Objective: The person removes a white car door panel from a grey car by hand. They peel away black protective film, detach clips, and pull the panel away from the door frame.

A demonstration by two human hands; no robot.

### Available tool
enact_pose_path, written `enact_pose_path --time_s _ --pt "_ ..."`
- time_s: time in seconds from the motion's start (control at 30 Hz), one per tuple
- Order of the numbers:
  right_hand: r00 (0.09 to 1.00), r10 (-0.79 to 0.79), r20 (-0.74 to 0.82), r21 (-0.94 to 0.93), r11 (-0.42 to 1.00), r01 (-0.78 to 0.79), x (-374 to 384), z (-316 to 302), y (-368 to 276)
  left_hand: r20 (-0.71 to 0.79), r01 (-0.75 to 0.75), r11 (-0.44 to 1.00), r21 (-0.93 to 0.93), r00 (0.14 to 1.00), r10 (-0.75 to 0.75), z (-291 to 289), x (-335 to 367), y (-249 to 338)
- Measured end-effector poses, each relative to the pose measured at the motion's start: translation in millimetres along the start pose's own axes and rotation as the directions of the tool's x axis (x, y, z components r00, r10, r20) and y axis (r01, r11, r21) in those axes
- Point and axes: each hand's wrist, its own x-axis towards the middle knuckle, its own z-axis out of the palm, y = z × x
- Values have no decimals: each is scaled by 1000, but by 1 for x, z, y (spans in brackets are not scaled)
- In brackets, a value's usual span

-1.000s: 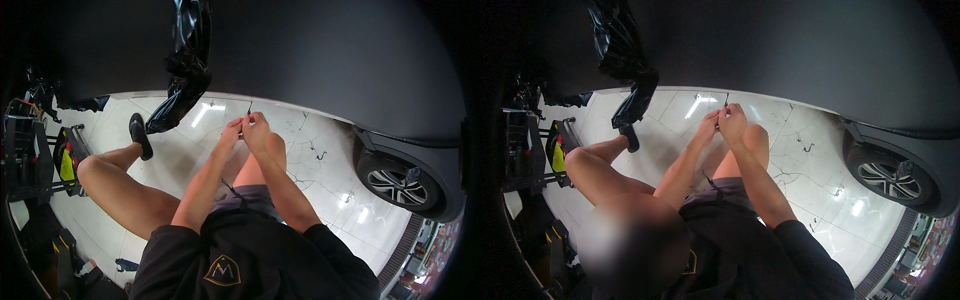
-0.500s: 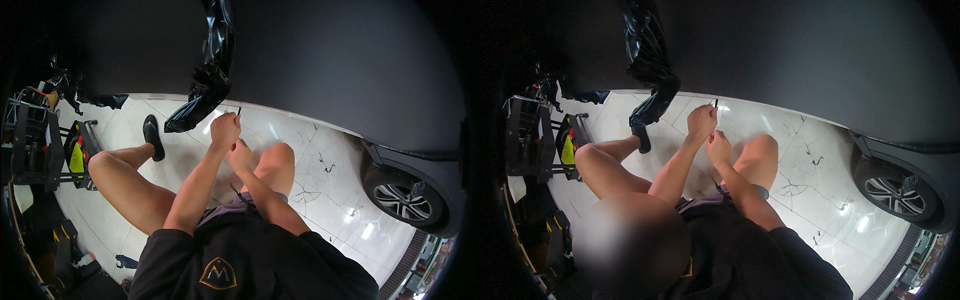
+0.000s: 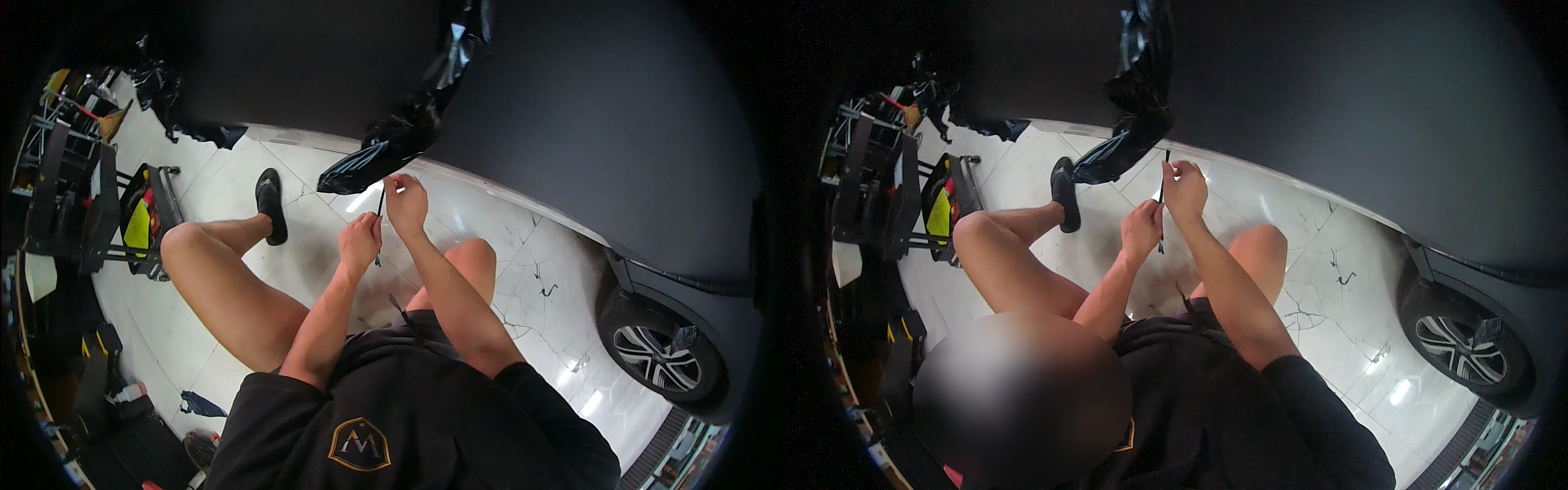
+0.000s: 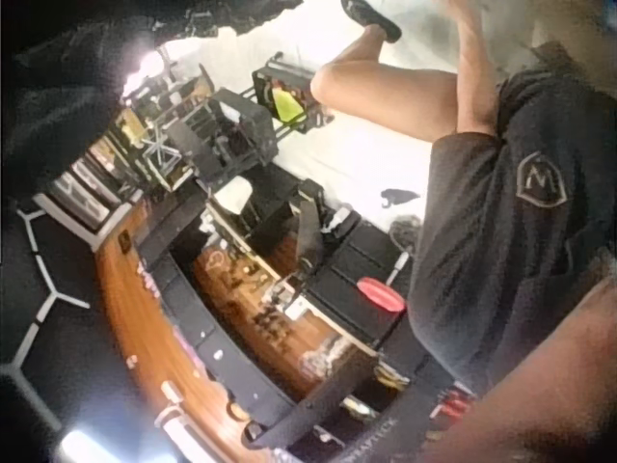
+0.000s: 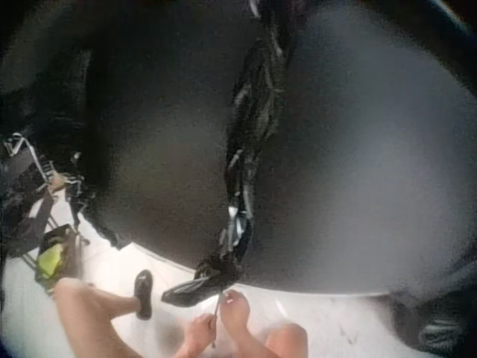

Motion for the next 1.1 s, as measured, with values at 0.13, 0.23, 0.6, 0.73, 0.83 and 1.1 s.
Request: enact_pose_path --time_s 0.13,0.23,0.6,0.73,0.83,1.1 --pt "997 25 79 -275 961 -2 2 17 -25 24 20 999 47 999 -21 -10 -10 -6" --pt "987 -117 115 -263 954 143 -24 26 -18 142 57 992 115 987 -73 -10 -15 -21" --pt "945 -111 308 -97 984 147 -50 58 -1 -189 54 955 -292 976 -113 -72 101 -63" --pt "908 -64 415 -141 981 133 -58 73 -16 -120 114 991 63 987 -106 -77 124 -9" --pt "877 -22 480 -59 997 57 -75 73 -23 -344 74 997 24 937 -61 -74 100 -37" --pt "847 212 487 -136 977 -166 -149 44 82 100 636 708 308 719 -688 -14 -21 -113"
